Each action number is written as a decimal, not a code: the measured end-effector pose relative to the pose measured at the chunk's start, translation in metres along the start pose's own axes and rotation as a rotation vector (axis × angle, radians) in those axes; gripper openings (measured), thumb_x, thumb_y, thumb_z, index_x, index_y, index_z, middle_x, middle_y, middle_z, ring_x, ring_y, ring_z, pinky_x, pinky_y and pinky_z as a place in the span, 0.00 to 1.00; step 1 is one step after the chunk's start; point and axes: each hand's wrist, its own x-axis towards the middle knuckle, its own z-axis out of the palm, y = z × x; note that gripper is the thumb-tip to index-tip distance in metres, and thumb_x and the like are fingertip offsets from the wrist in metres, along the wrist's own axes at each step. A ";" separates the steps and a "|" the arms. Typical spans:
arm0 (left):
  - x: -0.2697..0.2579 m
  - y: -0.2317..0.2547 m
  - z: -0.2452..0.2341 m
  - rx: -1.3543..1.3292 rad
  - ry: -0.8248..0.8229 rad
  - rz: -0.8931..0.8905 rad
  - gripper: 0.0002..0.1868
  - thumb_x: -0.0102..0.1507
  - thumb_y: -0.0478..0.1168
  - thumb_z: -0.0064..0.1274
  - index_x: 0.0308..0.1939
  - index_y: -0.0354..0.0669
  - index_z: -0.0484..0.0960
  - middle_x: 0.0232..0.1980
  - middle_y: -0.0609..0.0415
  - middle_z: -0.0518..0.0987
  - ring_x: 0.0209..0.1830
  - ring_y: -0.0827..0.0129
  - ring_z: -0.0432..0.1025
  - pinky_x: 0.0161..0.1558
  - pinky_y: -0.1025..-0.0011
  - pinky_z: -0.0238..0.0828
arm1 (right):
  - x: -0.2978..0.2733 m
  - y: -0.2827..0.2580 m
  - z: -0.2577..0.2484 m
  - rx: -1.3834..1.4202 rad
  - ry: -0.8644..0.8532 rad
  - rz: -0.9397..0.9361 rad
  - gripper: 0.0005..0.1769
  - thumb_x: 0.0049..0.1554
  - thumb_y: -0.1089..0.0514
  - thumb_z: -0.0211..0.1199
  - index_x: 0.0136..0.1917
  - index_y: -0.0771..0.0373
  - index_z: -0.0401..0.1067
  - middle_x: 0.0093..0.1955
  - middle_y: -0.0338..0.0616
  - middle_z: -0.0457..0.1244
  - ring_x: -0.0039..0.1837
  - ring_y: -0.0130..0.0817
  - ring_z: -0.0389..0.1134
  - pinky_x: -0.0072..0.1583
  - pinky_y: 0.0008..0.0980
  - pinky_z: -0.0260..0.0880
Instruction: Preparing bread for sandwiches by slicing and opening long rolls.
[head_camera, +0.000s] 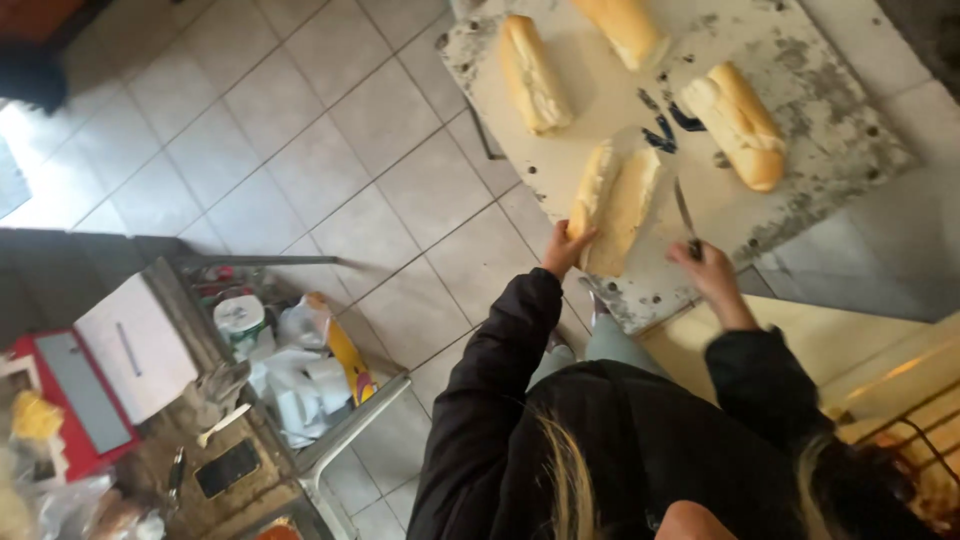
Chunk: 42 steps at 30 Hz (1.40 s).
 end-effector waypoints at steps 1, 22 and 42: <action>-0.005 0.012 0.004 0.084 0.038 -0.092 0.32 0.60 0.51 0.67 0.57 0.36 0.70 0.45 0.50 0.81 0.39 0.70 0.77 0.38 0.69 0.77 | 0.014 -0.006 0.013 -0.087 0.116 0.026 0.21 0.61 0.43 0.66 0.51 0.64 0.78 0.44 0.43 0.71 0.47 0.30 0.71 0.51 0.32 0.70; 0.017 -0.018 0.134 -0.011 -0.091 -0.356 0.21 0.70 0.53 0.53 0.40 0.35 0.79 0.29 0.54 0.77 0.23 0.71 0.72 0.28 0.70 0.73 | 0.013 -0.104 -0.122 -0.330 0.453 -0.021 0.24 0.54 0.45 0.77 0.50 0.66 0.76 0.41 0.47 0.68 0.42 0.36 0.69 0.47 0.37 0.68; -0.029 0.048 0.057 0.200 0.231 -0.150 0.32 0.69 0.41 0.55 0.72 0.35 0.60 0.50 0.43 0.79 0.38 0.63 0.79 0.39 0.64 0.79 | 0.069 -0.122 -0.013 -0.468 0.323 -0.254 0.16 0.57 0.52 0.72 0.53 0.62 0.74 0.52 0.55 0.67 0.50 0.52 0.71 0.51 0.43 0.71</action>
